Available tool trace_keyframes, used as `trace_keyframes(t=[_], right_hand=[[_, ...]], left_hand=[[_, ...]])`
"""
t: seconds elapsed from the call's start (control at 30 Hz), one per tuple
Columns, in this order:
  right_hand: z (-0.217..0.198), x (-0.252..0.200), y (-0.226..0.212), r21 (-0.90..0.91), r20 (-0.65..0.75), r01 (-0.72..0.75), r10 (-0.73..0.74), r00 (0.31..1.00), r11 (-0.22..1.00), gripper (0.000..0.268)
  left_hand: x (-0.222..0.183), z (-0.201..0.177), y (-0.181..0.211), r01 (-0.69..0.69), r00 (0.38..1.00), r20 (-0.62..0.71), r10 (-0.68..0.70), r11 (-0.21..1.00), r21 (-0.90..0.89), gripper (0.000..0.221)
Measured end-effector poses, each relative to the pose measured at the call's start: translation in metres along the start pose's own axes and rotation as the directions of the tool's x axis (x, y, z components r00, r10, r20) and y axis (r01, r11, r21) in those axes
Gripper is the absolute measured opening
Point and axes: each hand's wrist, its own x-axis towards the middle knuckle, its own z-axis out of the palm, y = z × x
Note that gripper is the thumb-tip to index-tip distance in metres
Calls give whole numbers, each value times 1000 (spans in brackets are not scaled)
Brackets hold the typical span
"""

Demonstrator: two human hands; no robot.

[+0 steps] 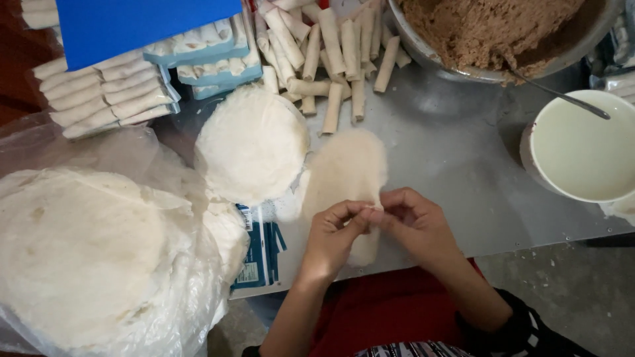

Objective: Assembling lumpia by peeling wrappers, adding meat filling, and rolling them into cylinders.

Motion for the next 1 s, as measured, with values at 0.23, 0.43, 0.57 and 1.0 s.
trace_keyframes(t=[0.23,0.43,0.57,1.0], right_hand=[[-20,14,26,54,-178,58,-47,983,997,16],[4,0,0,-50,0,7,-7,1000,999,19],[-28,4,-1,-59,-121,-33,26,992,998,22],[-10,6,-18,-387,-213,-1,-88,973,922,24]], left_hand=[[6,-13,-3,-6,1000,28,10,990,-143,29],[7,-3,12,5,999,-44,8,953,303,45],[0,-22,27,-248,943,-98,317,870,426,47],[2,-50,-8,-545,767,-367,527,836,63,19]])
